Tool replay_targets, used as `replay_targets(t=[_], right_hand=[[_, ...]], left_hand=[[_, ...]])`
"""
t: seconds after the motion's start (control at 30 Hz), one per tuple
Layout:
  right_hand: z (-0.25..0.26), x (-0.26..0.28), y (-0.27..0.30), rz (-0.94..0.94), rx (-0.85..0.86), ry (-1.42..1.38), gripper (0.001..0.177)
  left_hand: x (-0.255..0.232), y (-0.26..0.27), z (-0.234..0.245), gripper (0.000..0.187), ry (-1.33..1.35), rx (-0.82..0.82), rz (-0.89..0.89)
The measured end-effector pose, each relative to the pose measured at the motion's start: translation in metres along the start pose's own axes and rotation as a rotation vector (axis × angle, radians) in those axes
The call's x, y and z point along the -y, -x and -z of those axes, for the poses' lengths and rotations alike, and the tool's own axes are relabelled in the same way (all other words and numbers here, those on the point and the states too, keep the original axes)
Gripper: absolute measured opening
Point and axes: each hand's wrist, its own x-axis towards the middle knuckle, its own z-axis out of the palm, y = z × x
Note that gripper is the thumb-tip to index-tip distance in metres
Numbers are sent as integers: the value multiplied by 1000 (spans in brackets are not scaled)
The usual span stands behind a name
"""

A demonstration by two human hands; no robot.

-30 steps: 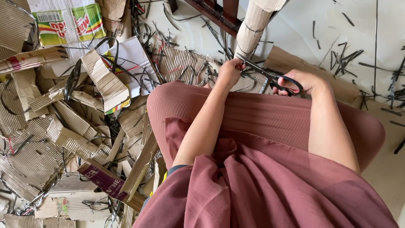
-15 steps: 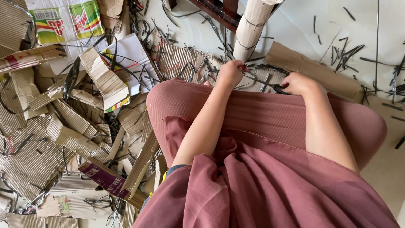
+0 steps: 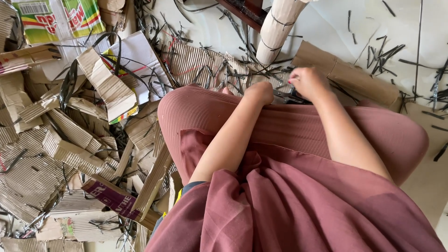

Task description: Wrapping chair legs and frame with cardboard and securing them with ties for protection

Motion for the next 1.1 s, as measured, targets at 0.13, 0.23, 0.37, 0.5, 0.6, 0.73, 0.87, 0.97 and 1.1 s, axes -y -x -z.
replay_targets(t=[0.13,0.23,0.37,0.5,0.6,0.73,0.87,0.97,1.1], right_hand=[[-33,14,-22,85,-107,10,23],[-61,14,-40,85,-73,103,28],[-77,13,-52,19,-94,172,38],[-80,23,-56,130,-56,132,25],[-117,14,-80,112,-98,229,21],[-128,6,-97,111,-200,161,16],[-106,3,-77,10,-116,-91,15],[-82,1,-60,32,-20,-314,15],[17,51,5,64,207,-470,20]], left_hand=[[-4,11,4,42,-19,85,-12],[-7,21,7,45,-30,104,15],[-14,28,13,52,-67,141,50],[-17,27,15,49,-101,135,45],[-31,66,38,48,-67,152,71],[-15,39,23,48,-62,134,65],[4,-1,6,45,65,-20,53],[-6,10,16,42,-60,-7,-45],[25,-67,-14,58,911,-193,197]])
